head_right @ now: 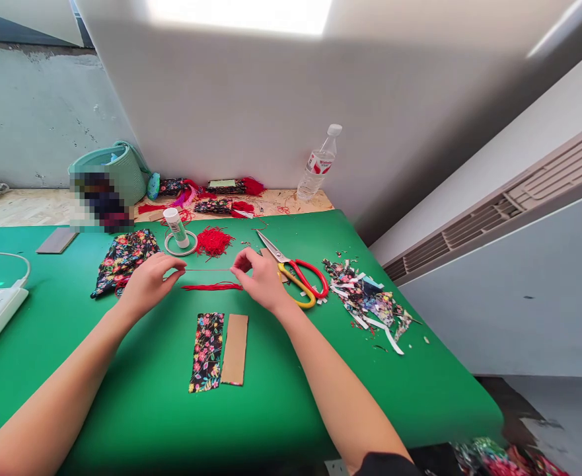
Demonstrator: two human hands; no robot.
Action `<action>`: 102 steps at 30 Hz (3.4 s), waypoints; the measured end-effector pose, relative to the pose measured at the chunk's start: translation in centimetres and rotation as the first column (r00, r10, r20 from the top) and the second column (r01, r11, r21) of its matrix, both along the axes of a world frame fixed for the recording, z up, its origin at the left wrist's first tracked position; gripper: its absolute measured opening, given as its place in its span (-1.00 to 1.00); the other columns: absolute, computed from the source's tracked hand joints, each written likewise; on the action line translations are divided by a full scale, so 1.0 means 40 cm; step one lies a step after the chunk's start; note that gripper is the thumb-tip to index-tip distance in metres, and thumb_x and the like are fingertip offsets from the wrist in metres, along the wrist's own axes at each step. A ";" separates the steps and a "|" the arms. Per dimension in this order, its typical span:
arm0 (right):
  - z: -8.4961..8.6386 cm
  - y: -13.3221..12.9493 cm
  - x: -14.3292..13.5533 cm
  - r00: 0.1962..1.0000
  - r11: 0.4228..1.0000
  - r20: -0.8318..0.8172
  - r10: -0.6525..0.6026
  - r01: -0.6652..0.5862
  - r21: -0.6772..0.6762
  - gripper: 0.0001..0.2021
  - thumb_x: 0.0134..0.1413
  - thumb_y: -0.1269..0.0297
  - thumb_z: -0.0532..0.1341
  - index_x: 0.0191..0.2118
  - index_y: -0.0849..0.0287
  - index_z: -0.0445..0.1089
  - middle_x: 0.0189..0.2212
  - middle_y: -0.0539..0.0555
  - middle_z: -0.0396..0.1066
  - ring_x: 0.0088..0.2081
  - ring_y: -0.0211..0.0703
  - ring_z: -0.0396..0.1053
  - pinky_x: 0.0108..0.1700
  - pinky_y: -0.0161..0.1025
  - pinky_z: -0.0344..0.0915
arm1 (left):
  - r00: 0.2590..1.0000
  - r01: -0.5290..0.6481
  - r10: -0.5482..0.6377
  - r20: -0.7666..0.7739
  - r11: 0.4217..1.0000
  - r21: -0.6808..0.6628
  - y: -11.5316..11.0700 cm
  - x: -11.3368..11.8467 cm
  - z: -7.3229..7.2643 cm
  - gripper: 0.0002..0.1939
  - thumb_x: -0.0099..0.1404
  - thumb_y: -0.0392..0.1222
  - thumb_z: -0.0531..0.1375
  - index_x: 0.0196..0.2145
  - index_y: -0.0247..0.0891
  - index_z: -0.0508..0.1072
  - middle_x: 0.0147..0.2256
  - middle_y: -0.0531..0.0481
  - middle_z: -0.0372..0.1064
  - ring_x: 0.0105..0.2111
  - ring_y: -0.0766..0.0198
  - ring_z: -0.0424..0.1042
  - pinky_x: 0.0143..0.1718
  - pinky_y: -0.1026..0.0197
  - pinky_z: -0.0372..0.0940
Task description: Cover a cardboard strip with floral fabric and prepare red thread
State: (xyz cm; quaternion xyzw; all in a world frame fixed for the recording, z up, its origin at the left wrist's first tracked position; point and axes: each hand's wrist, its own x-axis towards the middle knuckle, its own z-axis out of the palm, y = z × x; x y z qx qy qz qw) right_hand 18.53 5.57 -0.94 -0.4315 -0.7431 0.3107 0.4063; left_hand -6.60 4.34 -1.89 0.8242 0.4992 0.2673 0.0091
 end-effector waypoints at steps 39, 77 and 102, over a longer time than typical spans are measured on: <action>-0.034 0.028 0.043 0.952 0.961 0.266 0.150 -0.077 -0.265 -0.93 -0.04 0.35 0.23 -0.41 0.16 0.30 -0.52 -0.01 0.41 -0.45 -0.22 0.38 -0.38 -0.25 0.33 | 0.992 0.092 -0.112 -0.052 0.949 -0.301 0.003 -0.018 -0.003 -0.77 0.21 -0.25 0.09 -0.22 -0.25 0.50 -0.31 -0.09 0.44 -0.26 0.13 0.41 -0.19 0.09 0.33; -0.021 -0.005 -0.004 0.678 0.967 0.727 0.111 -0.244 0.080 -0.95 0.12 0.34 0.18 -0.32 0.20 0.35 -0.32 0.09 0.40 -0.24 -0.12 0.33 -0.17 -0.22 0.09 | 0.985 0.155 -0.170 -0.043 0.959 -0.239 -0.023 0.059 -0.031 -0.82 0.22 -0.30 0.06 -0.20 -0.29 0.36 -0.28 -0.12 0.33 -0.23 0.14 0.35 -0.18 0.12 0.30; -0.022 -0.011 -0.003 0.824 0.946 0.562 0.065 -0.230 0.229 -0.79 0.07 0.19 0.22 -0.22 0.21 0.34 -0.29 0.14 0.44 -0.26 -0.06 0.33 -0.17 -0.16 0.21 | 0.958 -0.283 0.285 -0.007 0.948 -0.148 0.002 0.043 -0.040 -0.66 0.18 -0.36 0.10 -0.06 -0.25 0.36 -0.30 -0.07 0.51 -0.12 0.00 0.29 -0.02 -0.05 0.00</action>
